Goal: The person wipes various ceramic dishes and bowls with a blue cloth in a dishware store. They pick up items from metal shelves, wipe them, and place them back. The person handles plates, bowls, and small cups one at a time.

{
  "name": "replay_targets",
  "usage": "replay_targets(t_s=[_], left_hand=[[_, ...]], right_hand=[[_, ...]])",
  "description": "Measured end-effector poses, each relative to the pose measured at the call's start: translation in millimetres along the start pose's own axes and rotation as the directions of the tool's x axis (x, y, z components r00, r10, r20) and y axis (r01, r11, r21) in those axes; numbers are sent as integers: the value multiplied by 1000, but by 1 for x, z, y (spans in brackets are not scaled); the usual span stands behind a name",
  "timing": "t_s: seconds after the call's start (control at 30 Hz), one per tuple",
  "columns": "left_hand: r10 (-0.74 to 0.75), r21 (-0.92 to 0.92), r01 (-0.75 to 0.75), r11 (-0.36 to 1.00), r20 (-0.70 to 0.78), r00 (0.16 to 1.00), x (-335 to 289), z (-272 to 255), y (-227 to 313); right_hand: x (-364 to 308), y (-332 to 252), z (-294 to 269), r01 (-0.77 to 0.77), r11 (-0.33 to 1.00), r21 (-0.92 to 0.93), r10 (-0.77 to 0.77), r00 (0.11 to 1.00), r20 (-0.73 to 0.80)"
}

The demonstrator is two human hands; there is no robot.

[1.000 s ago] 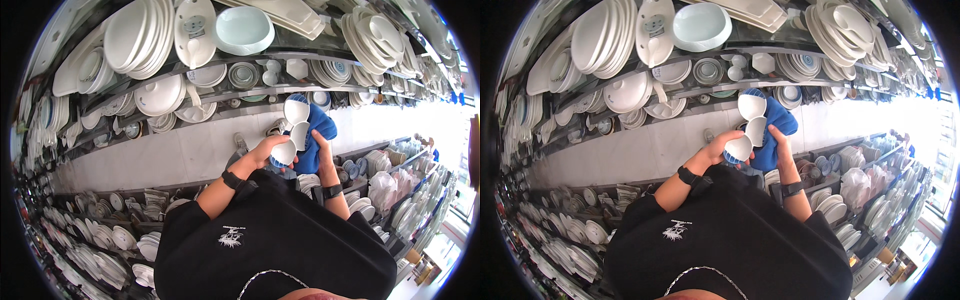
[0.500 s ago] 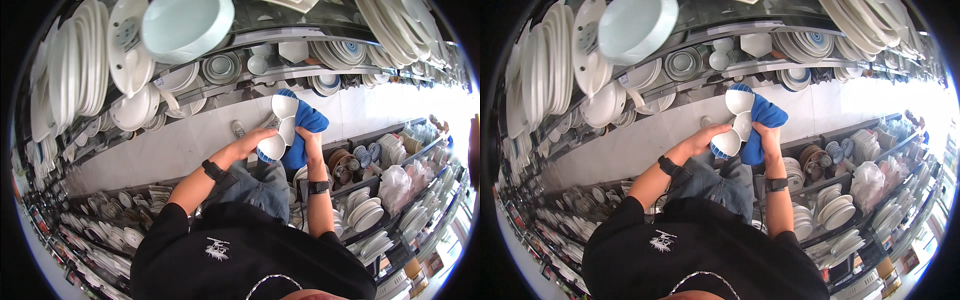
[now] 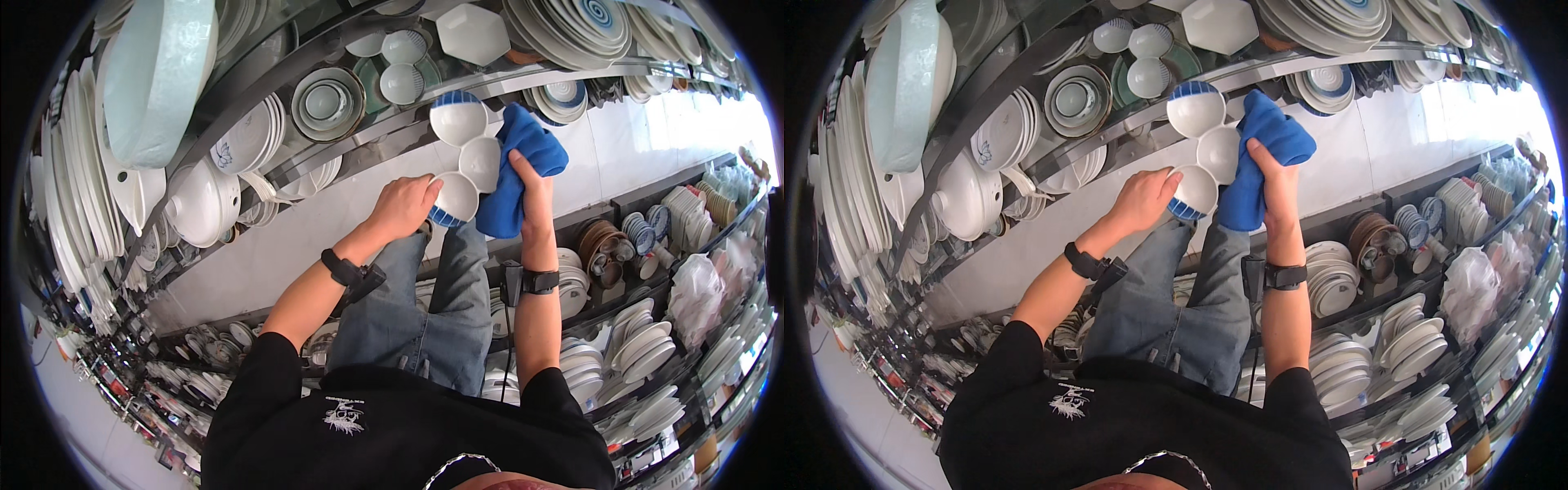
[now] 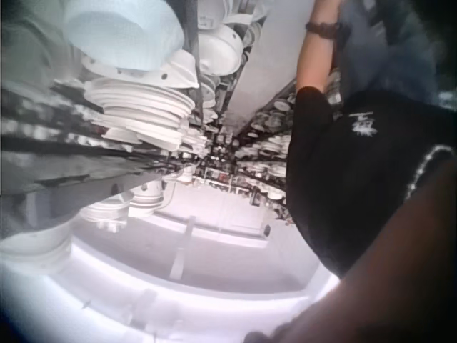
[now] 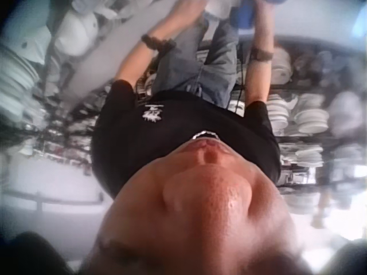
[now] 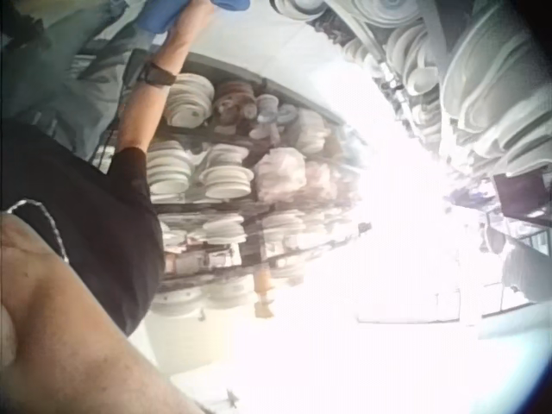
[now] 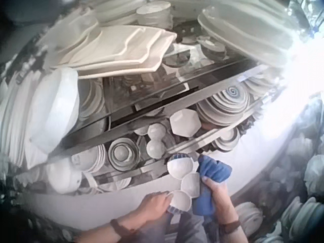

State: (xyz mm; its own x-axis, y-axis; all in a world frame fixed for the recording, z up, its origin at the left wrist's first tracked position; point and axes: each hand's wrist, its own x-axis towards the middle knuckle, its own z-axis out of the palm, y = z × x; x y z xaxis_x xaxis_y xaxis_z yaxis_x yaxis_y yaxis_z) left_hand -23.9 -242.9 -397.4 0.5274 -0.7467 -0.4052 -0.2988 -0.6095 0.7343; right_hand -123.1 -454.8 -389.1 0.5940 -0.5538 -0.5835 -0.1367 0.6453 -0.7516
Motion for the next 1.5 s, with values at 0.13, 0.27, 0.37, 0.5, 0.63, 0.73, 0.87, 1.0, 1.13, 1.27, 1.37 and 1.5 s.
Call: replay_targets(t_s=[0.13,0.27,0.37,0.5,0.63,0.73,0.87,1.0,1.13,1.27,1.37,1.5], left_hand=[[-50,-104,38,994,-112,992,10,15,-5],[-154,-93,136,986,-212,965,34,8,-9],[-221,22,233,972,-248,943,59,-10,-21],[-235,86,286,954,-375,897,90,-25,-47],[-318,96,378,921,-378,870,109,-45,-48],[-295,129,369,920,-389,873,120,-53,-54],[-320,86,379,921,-386,865,128,-61,-57],[-349,44,389,920,-358,866,135,-63,-65],[-379,-16,401,916,-362,852,137,-64,-76],[-413,-60,422,905,-368,833,139,-63,-83],[-372,-12,402,916,-402,836,140,-60,-91],[-542,-311,476,823,-180,821,138,-66,-75]], right_hand=[[4,10,-14,-54,988,143,65,995,-73],[-4,19,-18,-131,983,131,143,986,-91],[-11,31,-19,-182,974,136,192,979,-65],[-21,51,-17,-283,953,104,290,955,-63],[-28,66,-11,-302,951,61,304,952,-30],[-30,72,-10,-336,942,22,336,942,-17],[-32,66,-3,-335,942,-21,335,942,-20],[-28,66,-7,-347,938,19,347,938,-14],[-23,64,-15,-367,930,18,367,930,-27],[-21,65,-20,-319,948,21,319,946,-51],[-22,66,-21,-335,942,0,334,941,-52],[-22,74,-26,-334,942,-40,332,941,-60]])
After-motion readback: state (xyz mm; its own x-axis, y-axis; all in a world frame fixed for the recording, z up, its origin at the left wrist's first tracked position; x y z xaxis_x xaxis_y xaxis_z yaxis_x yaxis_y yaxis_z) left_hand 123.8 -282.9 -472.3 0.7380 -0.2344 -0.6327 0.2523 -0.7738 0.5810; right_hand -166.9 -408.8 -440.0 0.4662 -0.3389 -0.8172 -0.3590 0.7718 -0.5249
